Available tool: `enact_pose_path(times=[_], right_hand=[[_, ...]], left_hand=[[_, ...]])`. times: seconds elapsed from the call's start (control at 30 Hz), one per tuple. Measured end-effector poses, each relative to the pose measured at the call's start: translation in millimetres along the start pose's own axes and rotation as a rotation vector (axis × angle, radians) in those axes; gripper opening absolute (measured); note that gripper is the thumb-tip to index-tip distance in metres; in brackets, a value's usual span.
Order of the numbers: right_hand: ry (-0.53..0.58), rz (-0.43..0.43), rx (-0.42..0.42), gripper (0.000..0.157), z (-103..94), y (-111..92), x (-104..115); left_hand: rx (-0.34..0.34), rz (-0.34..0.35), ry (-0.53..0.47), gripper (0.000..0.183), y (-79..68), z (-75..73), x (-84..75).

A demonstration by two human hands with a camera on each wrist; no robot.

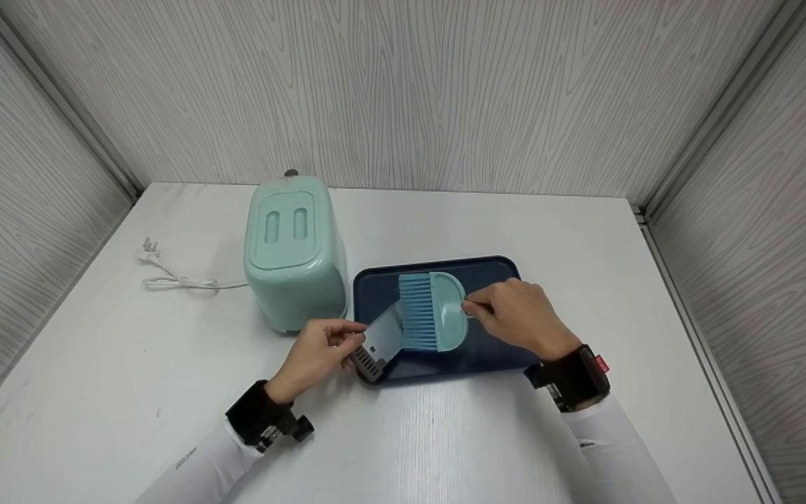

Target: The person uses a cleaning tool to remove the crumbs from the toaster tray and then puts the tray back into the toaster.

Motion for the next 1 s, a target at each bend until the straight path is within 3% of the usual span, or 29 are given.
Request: enact_pose_path(times=[1.0], right_hand=[[-0.032,0.103,-0.012,0.017,-2.0,-1,-29]], left_hand=[[0.012,0.015,-0.007,0.023,-1.3,0.1,-1.2]])
Point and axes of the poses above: each hand's wrist, its own y-axis towards the middle knuckle, its own z-axis out of the palm, x = y × z, the point moved 3 cm from there along y, towards the middle knuckle, and after that the axes turned 14 degrees about x, right-handed, at the moved point
